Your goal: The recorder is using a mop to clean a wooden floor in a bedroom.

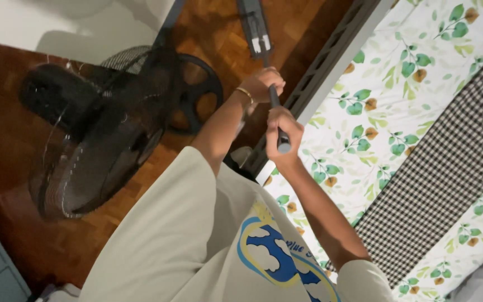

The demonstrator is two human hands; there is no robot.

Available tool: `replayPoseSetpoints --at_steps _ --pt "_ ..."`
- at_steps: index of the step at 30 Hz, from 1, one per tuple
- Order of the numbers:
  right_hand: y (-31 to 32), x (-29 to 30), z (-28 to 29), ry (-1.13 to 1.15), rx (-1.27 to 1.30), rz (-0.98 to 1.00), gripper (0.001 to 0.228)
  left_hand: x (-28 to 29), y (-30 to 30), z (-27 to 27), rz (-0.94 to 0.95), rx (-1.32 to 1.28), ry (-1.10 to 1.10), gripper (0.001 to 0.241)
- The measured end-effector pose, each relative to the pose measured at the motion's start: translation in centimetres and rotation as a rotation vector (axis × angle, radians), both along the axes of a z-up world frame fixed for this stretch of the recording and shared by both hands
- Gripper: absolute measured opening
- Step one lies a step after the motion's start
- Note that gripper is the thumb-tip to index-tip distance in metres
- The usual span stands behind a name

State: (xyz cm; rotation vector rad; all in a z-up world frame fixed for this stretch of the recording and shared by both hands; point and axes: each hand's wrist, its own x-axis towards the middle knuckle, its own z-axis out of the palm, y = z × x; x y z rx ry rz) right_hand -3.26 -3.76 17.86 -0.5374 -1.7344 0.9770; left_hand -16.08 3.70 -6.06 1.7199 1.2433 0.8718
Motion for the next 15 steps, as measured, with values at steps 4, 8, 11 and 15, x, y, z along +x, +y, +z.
replayPoseSetpoints --at_steps 4,8,11,15 --pt "1.9 1.2 -2.3 0.005 -0.033 -0.028 0.030 0.7 3.4 -1.2 -0.118 -0.023 0.097 0.030" --pt "5.4 4.8 -8.5 0.019 -0.039 0.112 0.026 2.0 6.0 -1.0 -0.155 0.009 0.361 0.030" --pt "7.7 5.5 -7.3 0.046 -0.061 0.167 0.026 3.0 7.5 -1.5 -0.165 0.116 0.519 0.031" --pt "9.3 4.6 -4.0 0.042 -0.067 0.225 0.025 2.7 8.3 0.2 -0.099 0.034 0.467 0.030"
